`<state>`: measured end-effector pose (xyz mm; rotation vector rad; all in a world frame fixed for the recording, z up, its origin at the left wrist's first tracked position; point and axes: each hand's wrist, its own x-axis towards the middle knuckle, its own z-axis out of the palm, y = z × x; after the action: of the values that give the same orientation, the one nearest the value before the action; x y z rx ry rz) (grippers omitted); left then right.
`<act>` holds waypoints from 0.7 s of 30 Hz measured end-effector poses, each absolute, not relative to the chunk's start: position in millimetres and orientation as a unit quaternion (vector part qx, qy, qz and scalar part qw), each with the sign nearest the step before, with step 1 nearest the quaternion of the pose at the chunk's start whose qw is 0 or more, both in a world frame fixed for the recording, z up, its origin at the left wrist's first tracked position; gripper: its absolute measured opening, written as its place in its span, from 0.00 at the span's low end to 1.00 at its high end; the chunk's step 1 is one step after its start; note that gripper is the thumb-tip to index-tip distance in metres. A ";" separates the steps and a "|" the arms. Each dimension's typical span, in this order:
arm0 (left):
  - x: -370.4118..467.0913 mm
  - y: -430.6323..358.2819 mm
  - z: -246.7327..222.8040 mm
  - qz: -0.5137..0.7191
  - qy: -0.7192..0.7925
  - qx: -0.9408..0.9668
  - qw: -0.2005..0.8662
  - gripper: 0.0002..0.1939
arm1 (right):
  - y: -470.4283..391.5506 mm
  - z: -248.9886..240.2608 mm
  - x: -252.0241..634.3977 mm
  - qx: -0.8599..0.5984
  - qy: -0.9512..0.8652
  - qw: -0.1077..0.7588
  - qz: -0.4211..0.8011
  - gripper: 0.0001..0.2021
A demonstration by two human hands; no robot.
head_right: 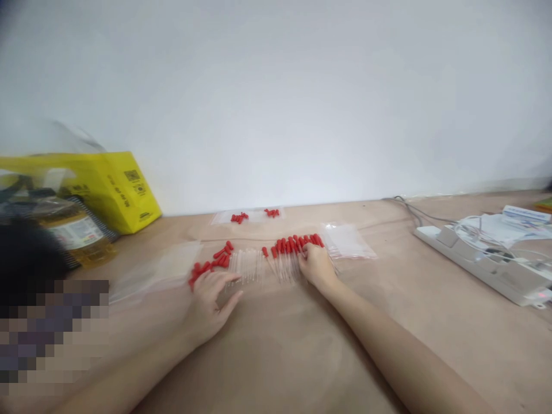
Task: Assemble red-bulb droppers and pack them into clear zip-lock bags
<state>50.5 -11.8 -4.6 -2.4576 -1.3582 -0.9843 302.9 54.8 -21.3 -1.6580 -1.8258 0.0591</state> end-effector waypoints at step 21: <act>7.7 16.3 14.8 -0.250 -0.659 -0.703 0.097 0.11 | 16.4 8.3 244.3 -0.636 -0.755 0.163 0.006 0.11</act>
<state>7.7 16.3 14.8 -2.0823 -1.9505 -0.7392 244.3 16.4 8.3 -1.8124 -2.1522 0.0161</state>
